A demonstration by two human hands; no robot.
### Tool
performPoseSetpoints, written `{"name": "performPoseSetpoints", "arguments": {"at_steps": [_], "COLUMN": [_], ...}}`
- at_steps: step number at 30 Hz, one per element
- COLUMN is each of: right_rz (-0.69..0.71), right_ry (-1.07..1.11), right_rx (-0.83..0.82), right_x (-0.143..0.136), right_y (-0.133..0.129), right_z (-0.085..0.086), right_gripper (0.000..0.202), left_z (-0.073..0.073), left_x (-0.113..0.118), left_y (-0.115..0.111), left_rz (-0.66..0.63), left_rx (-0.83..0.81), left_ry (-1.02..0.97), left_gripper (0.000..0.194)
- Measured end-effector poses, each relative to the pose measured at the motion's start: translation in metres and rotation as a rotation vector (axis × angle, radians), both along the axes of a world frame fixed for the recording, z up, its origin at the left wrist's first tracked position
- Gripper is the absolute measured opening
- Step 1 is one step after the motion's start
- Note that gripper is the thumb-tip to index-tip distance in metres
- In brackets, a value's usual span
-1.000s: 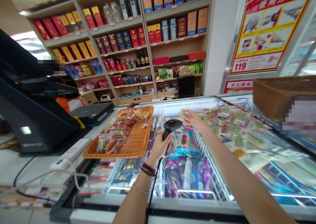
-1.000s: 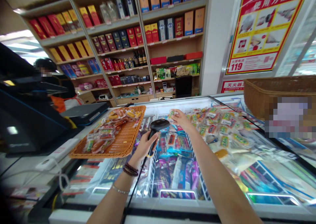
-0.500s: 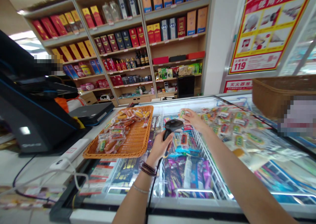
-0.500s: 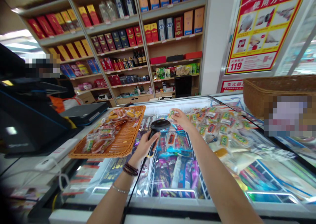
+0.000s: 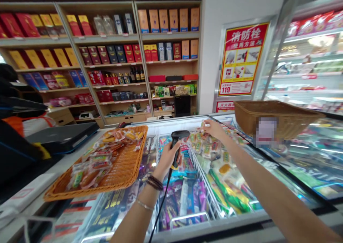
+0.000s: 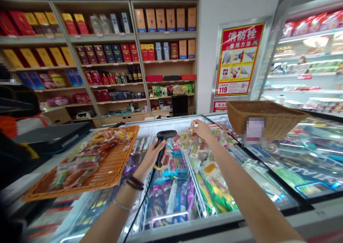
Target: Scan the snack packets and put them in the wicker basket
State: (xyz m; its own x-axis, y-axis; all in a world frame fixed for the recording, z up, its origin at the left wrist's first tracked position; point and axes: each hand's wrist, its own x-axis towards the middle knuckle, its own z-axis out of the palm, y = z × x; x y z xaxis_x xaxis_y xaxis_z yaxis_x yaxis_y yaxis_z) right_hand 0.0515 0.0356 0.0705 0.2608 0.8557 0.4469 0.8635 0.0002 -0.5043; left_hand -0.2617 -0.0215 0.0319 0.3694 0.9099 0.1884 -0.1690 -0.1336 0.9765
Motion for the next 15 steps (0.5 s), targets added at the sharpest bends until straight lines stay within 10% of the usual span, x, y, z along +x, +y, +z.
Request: {"name": "performPoseSetpoints", "arguments": {"at_steps": [8,15], "right_rz": [0.022,0.481], "right_ry": [0.038,0.160], "right_rx": [0.077,0.062], "right_x": [-0.001,-0.155], "right_y": [-0.014,0.039], "right_z": [0.000,-0.018], "right_gripper": [0.034,0.033], "left_z": [0.015,0.021], "left_x": [-0.003,-0.120], "left_y": [-0.006,-0.029], "left_rz": [0.093,0.404], "left_rx": [-0.055,-0.041], "left_ry": [-0.109,-0.163], "left_gripper": [0.071,0.076]}}
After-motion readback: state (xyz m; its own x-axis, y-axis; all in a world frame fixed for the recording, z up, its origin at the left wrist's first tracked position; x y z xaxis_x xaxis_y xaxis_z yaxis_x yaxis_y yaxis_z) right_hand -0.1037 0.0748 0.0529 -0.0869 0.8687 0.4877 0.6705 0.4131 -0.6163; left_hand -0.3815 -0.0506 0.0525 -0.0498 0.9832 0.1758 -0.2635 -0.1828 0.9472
